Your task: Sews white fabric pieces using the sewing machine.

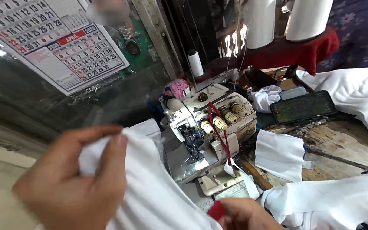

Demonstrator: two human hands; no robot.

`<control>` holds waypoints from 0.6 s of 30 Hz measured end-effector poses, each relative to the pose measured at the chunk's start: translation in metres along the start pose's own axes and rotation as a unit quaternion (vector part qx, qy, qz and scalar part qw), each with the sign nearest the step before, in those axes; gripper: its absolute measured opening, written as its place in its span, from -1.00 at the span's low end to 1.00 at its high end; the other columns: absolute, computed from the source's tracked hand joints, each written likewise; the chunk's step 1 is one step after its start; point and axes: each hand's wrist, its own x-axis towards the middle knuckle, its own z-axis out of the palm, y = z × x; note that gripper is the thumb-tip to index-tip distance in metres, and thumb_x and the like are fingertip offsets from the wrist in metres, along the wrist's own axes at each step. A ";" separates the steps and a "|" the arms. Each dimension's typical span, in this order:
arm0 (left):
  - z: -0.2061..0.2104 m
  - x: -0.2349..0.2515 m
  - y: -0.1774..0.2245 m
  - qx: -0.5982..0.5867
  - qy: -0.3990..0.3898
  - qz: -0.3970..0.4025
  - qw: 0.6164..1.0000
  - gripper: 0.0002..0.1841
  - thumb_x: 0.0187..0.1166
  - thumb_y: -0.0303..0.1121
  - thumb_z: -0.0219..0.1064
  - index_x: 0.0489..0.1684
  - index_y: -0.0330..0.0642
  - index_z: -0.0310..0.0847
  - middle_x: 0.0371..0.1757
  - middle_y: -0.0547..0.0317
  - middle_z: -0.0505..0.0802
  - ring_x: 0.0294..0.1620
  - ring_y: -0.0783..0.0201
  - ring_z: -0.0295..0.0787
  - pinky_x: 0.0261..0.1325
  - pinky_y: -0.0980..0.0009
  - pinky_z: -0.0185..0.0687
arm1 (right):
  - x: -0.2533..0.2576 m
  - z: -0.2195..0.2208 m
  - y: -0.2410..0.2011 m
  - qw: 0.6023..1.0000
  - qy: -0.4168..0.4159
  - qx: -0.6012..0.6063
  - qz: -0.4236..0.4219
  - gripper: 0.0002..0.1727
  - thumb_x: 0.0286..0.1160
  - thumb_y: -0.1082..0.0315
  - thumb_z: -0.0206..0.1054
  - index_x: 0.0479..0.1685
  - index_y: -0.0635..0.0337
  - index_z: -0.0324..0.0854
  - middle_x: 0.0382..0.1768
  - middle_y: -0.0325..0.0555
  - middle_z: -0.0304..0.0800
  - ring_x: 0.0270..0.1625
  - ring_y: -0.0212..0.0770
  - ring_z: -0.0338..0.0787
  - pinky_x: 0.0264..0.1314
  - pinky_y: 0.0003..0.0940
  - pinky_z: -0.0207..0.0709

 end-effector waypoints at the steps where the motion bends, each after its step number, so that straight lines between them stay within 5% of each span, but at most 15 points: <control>1: 0.009 0.017 -0.009 0.047 0.014 0.021 0.999 -0.68 0.68 -0.24 0.31 0.15 -0.33 0.69 0.08 0.02 0.84 0.08 0.34 0.80 0.21 0.31 0.71 | 0.015 -0.004 0.006 1.000 0.009 0.017 0.011 -0.75 0.56 0.39 0.44 0.12 0.32 0.68 -0.29 -0.13 0.86 -0.31 -0.33 0.82 -0.22 -0.34 0.76; 3: 0.035 0.030 -0.026 0.130 -0.050 0.015 0.990 -0.63 0.68 -0.21 0.28 0.19 -0.36 0.72 0.17 -0.31 0.79 0.20 -0.19 0.76 0.24 -0.21 0.62 | 0.040 -0.011 0.023 0.990 0.061 0.093 0.083 -0.75 0.73 0.30 0.28 0.10 0.32 0.69 -0.20 -0.03 0.87 -0.18 -0.22 0.87 -0.06 -0.24 0.80; 5: 0.066 -0.001 -0.041 0.130 -0.156 0.005 0.979 -0.63 0.70 -0.18 0.26 0.24 -0.24 0.76 0.40 -0.33 0.67 0.42 -0.36 0.57 0.37 -0.41 0.44 | 0.049 -0.015 0.033 0.970 0.107 0.153 0.154 -0.61 0.87 0.14 0.06 0.08 0.27 0.68 -0.22 -0.02 0.84 -0.20 -0.21 0.86 -0.09 -0.24 0.80; 7: 0.098 -0.061 -0.042 0.061 -0.190 -0.010 0.980 -0.58 0.75 -0.03 0.08 0.23 0.02 0.80 0.49 -0.03 0.69 0.55 -0.13 0.54 0.47 -0.30 0.42 | 0.048 -0.015 0.040 0.966 0.131 0.146 0.171 -0.54 0.90 0.04 -0.07 -0.02 0.16 0.66 -0.42 -0.18 0.71 -0.44 -0.35 0.68 -0.40 -0.43 0.59; 12: 0.112 -0.096 -0.034 0.034 -0.231 -0.045 0.971 -0.39 0.82 0.11 -0.26 0.52 0.19 0.65 0.68 0.26 0.58 0.79 0.11 0.29 0.69 -0.33 0.11 | 0.028 -0.019 0.050 0.991 0.072 0.018 0.108 -0.58 0.61 0.37 0.40 0.39 0.34 0.54 0.04 -0.01 0.91 0.04 -0.13 0.93 0.15 -0.15 0.84; 15: 0.120 -0.076 -0.038 0.086 -0.269 -0.053 0.958 -0.38 0.80 0.10 -0.29 0.53 0.14 0.61 0.73 0.24 0.51 0.85 0.10 0.16 0.68 -0.37 0.05 | 0.028 -0.017 0.048 0.987 0.124 -0.017 0.096 -0.73 0.64 0.36 0.38 0.17 0.32 0.65 -0.17 -0.03 0.91 -0.18 -0.16 0.91 -0.08 -0.18 0.84; 18: 0.130 -0.065 -0.035 0.130 -0.283 -0.073 0.947 -0.36 0.76 0.09 -0.27 0.56 0.07 0.59 0.78 0.12 0.43 0.88 0.04 0.06 0.68 -0.38 0.03 | 0.026 -0.018 0.046 0.984 0.135 -0.046 0.106 -0.68 0.60 0.35 0.42 0.24 0.27 0.59 -0.14 -0.06 0.91 -0.15 -0.14 0.93 -0.05 -0.18 0.86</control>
